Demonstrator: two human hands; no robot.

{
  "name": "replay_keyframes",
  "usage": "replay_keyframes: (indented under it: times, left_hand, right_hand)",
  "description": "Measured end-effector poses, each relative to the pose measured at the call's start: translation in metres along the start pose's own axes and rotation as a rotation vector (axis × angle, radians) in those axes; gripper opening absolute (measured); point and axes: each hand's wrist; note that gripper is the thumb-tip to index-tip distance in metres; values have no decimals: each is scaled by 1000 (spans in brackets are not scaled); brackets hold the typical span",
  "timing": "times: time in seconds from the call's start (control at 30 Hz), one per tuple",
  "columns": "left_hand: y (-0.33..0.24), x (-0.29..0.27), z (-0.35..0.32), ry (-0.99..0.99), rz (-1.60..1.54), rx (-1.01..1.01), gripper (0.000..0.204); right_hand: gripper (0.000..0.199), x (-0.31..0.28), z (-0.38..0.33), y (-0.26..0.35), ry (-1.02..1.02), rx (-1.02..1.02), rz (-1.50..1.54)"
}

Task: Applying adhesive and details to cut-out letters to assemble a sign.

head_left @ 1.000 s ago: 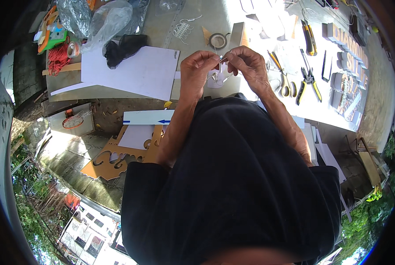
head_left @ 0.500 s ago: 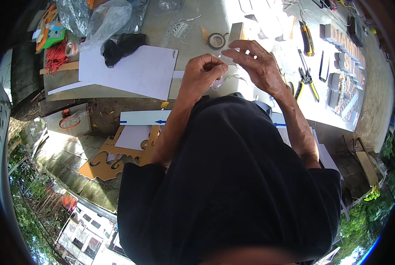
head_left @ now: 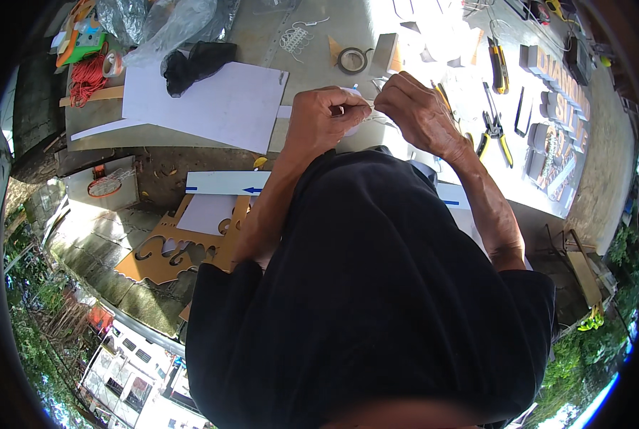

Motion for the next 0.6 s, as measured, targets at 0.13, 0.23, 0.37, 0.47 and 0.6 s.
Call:
replay_keyframes:
  times: [0.13,0.23,0.37,0.47,0.6]
  left_hand:
    - [-1,2,0,-146,283,203,12]
    - [0,3,2,-217,388,315,13]
    - [2,4,4,-238,409,382,11]
    - [1,1,2,-85,108,46,9]
    - [15,-2,5,-61,-464,-201,15]
  right_hand:
    - [10,3,0,8,-31,377,373]
    - [12,5,-2,-2,1,616,671]
    - [20,3,-6,-4,-24,1145,1570]
    - [21,-7,-7,11,-132,1094,1499]
    - [23,5,-17,13,-377,583,539]
Point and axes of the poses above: each hand's wrist, its own z-axis towards the middle knuckle, its own x-axis out of the palm, y = z × x, and after that the axes turned 13 degrees about z, right-handed
